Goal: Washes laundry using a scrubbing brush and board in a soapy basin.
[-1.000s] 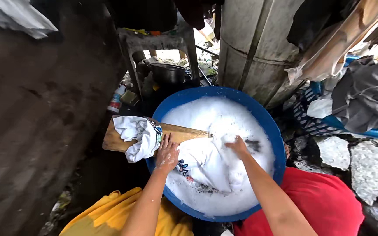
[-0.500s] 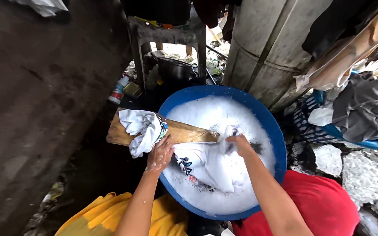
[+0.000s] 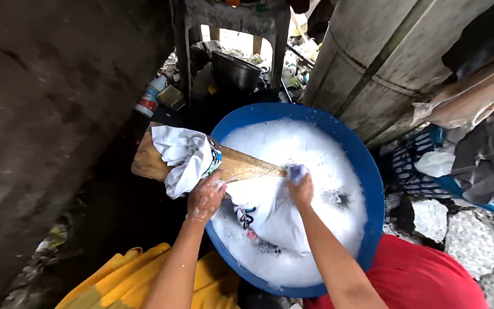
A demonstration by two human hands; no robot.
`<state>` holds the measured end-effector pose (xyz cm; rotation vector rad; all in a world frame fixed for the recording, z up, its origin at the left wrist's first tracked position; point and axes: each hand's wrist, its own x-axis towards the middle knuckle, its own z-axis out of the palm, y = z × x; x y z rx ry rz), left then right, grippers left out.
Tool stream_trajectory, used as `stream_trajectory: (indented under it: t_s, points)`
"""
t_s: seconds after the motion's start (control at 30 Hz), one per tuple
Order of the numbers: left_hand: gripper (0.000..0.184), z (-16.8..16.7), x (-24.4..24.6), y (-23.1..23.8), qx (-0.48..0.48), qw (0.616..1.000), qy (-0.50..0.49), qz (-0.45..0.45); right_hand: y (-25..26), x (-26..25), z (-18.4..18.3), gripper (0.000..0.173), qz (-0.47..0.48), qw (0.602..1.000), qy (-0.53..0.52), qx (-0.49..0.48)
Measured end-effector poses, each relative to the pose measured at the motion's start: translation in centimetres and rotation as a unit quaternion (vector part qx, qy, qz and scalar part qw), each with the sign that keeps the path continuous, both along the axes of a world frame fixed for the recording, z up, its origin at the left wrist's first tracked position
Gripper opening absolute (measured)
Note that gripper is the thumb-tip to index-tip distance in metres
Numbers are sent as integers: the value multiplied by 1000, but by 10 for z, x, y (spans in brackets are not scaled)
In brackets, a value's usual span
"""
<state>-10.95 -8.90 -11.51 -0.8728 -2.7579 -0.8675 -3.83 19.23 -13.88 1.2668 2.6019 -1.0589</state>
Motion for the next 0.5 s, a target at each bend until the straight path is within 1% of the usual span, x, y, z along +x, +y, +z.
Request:
stream_trajectory:
  t_s: [0.03, 0.07, 0.1, 0.17, 0.2, 0.23, 0.27, 0.3, 0.37, 0.4, 0.43, 0.47, 0.5]
  points:
    - [31, 0, -1, 0, 2, 1000, 5, 3, 4, -3, -1, 81, -29, 1000, 0, -3]
    - [30, -1, 0, 1, 1, 1000, 4, 5, -9, -7, 3, 80, -31, 999, 18, -8]
    - [29, -1, 0, 1, -3, 1000, 1, 6, -36, -11, 11, 76, 2, 999, 39, -15]
    - [25, 1, 1, 1, -8, 1000, -4, 3, -110, -19, 37, 70, 120, 990, 62, -47]
    - [21, 1, 1, 0, -4, 1000, 5, 1, -135, -20, 49, 69, 174, 981, 67, -61]
    - [19, 1, 1, -1, -1, 1000, 9, -5, -141, -20, 54, 70, 207, 974, 59, -67]
    - [19, 0, 2, -2, -1, 1000, 9, -15, -128, -17, 49, 70, 211, 974, 50, -64]
    - [18, -1, 2, -3, 0, 1000, 7, -27, -103, -12, 38, 70, 189, 979, 47, -54]
    - [19, -2, 1, -3, 2, 1000, -1, -31, -41, 1, 8, 70, 84, 995, 47, -16]
    - [19, -1, 0, -2, 2, 1000, -3, -29, -18, 3, -1, 76, 27, 999, 35, 0]
    - [19, -1, 0, -1, 2, 1000, -3, -26, -6, 3, -4, 80, -15, 1000, 23, 3]
    - [19, 0, 0, 0, 1, 1000, -6, -24, -9, 0, -2, 80, -30, 999, 20, 0]
    - [19, 0, 0, 0, 0, 1000, -9, -23, -26, -5, 3, 76, -13, 999, 35, -1]
